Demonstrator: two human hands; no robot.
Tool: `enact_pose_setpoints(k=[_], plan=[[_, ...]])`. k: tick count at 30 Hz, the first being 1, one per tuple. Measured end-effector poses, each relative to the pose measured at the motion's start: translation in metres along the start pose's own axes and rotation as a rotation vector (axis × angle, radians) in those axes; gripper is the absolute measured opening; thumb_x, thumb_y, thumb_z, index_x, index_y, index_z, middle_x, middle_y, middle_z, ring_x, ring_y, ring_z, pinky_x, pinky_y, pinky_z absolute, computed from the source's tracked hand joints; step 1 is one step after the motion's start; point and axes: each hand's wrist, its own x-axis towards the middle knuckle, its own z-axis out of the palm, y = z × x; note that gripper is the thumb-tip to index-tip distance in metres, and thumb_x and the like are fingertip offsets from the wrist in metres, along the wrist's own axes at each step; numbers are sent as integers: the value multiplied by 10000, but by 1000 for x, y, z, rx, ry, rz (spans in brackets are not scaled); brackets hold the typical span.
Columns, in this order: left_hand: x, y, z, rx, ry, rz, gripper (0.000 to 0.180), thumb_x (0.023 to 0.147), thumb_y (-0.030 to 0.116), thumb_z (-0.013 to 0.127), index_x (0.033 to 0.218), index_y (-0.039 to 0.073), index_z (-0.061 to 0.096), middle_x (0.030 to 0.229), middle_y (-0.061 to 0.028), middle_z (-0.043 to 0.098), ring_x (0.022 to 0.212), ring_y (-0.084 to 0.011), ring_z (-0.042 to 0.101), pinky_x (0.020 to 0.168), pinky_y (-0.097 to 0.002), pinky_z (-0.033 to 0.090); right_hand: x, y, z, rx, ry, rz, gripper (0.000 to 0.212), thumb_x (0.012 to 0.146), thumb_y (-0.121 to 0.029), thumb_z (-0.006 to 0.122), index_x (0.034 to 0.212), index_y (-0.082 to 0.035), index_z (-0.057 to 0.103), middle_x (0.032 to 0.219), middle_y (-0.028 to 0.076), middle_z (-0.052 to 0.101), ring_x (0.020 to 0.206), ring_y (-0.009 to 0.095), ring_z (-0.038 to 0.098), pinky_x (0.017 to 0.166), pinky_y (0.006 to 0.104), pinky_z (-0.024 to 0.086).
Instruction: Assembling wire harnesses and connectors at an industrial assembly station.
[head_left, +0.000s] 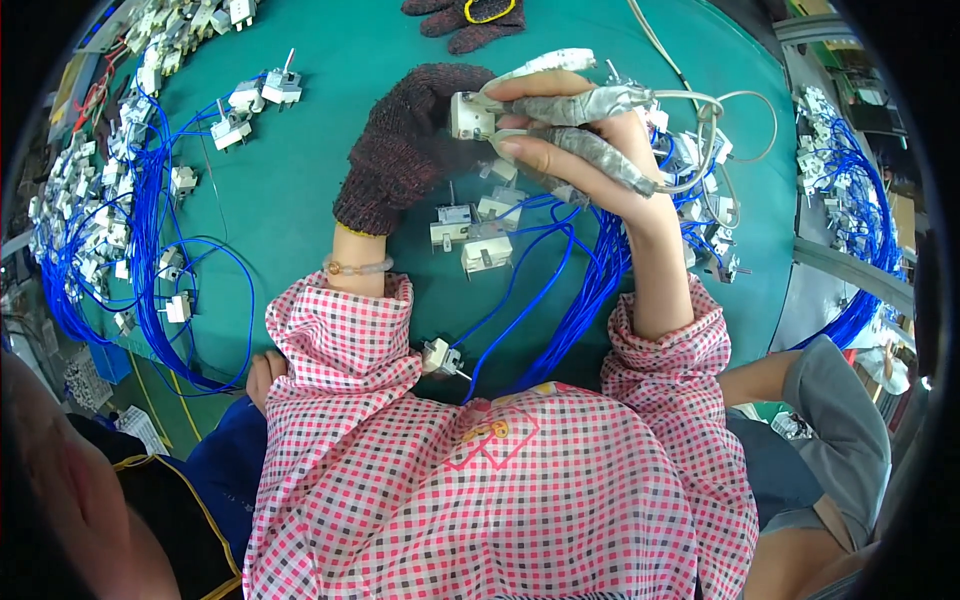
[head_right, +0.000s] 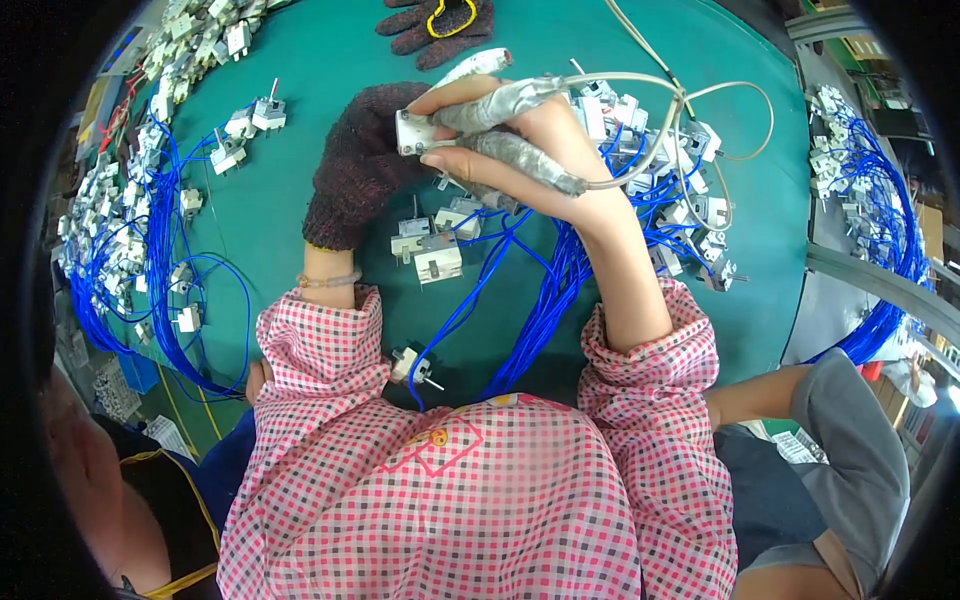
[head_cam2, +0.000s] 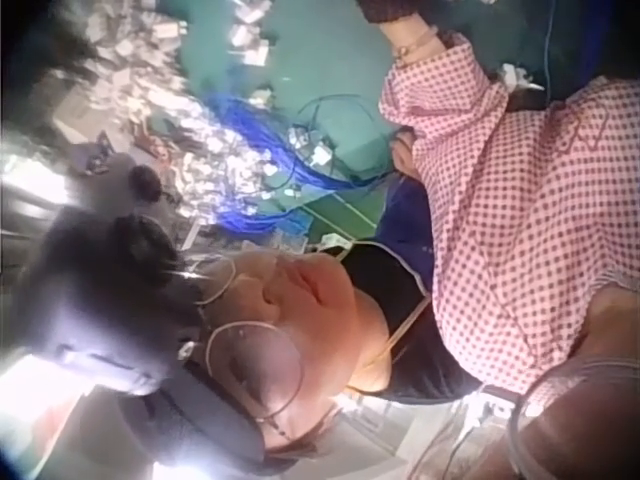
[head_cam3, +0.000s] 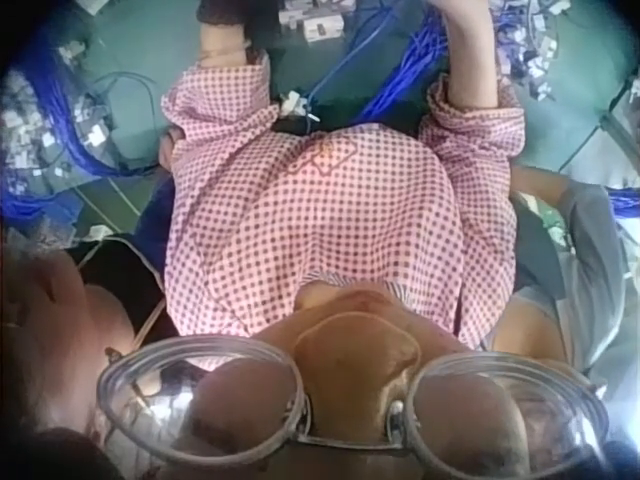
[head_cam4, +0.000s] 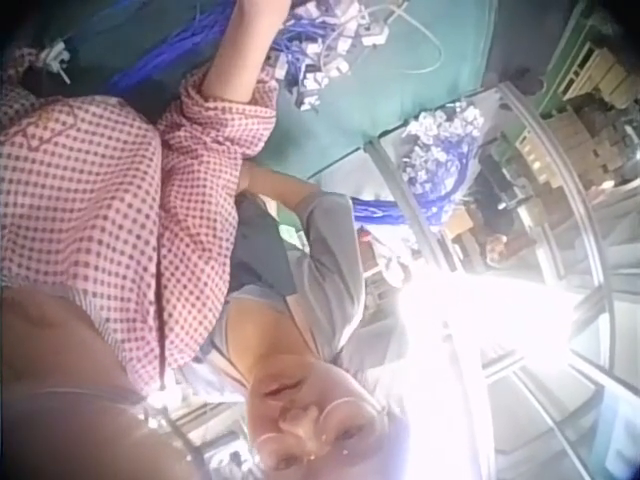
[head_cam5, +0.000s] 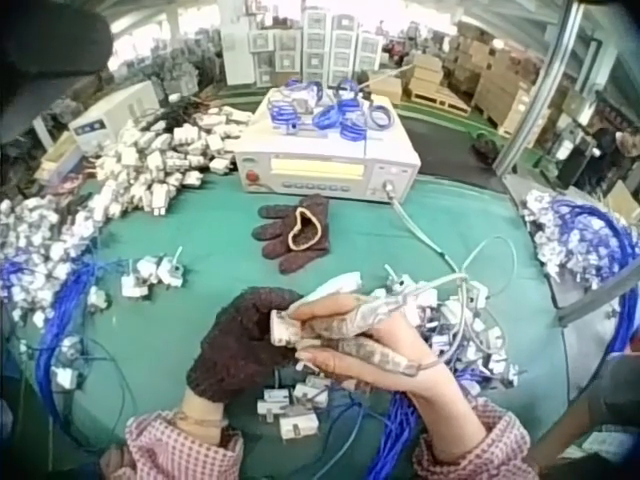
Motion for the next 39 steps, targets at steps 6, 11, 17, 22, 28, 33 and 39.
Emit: enact_pose_setpoints(k=[6,11,17,22,28,33,39], plan=[[-1,-2,0,-57,9,18,556,656,-44,765,1147,56,524,1163,-91,570,1062,-188,560,876,-330,504,2,8,1,-96,0,-176,226,788,-37,672,1007,8,642,941,86,655,858,139,614,732,246,496],[0,5,4,-114,52,17,521,680,-63,742,1138,54,522,1172,-113,574,1041,-195,578,836,-328,526,-2,3,5,90,206,-97,213,813,-6,643,1020,3,597,905,142,645,651,182,629,586,264,513],[1,3,6,-133,10,42,565,657,-98,736,1149,70,515,1115,-73,590,1022,-186,575,851,-333,513,-5,1,-5,561,142,0,267,853,-8,526,1117,14,492,865,200,634,574,236,622,501,286,515],[-1,2,4,-93,-5,69,516,678,-60,743,1128,57,520,1151,-121,602,1052,-209,581,864,-337,514,-4,3,3,417,197,81,288,839,18,469,1126,12,481,868,183,608,585,233,624,508,276,537],[-2,-3,2,-175,-13,27,539,668,-79,737,1141,57,516,1174,-99,573,1095,-205,550,897,-347,501,-2,5,8,261,96,-77,381,774,91,454,1129,-37,508,920,52,528,762,80,529,650,215,468],[-2,-6,0,-159,-12,51,554,667,-75,740,1152,66,514,1191,-85,554,1085,-204,551,899,-350,498,0,7,10,242,110,-113,358,785,79,463,1121,-34,518,947,53,527,817,76,528,683,221,473],[-4,-5,-1,-138,-36,47,584,660,-67,751,1172,77,509,1166,-82,565,1076,-197,550,895,-350,495,-2,6,8,232,90,-66,310,783,41,496,1081,-23,551,898,48,561,786,92,546,689,228,474]])
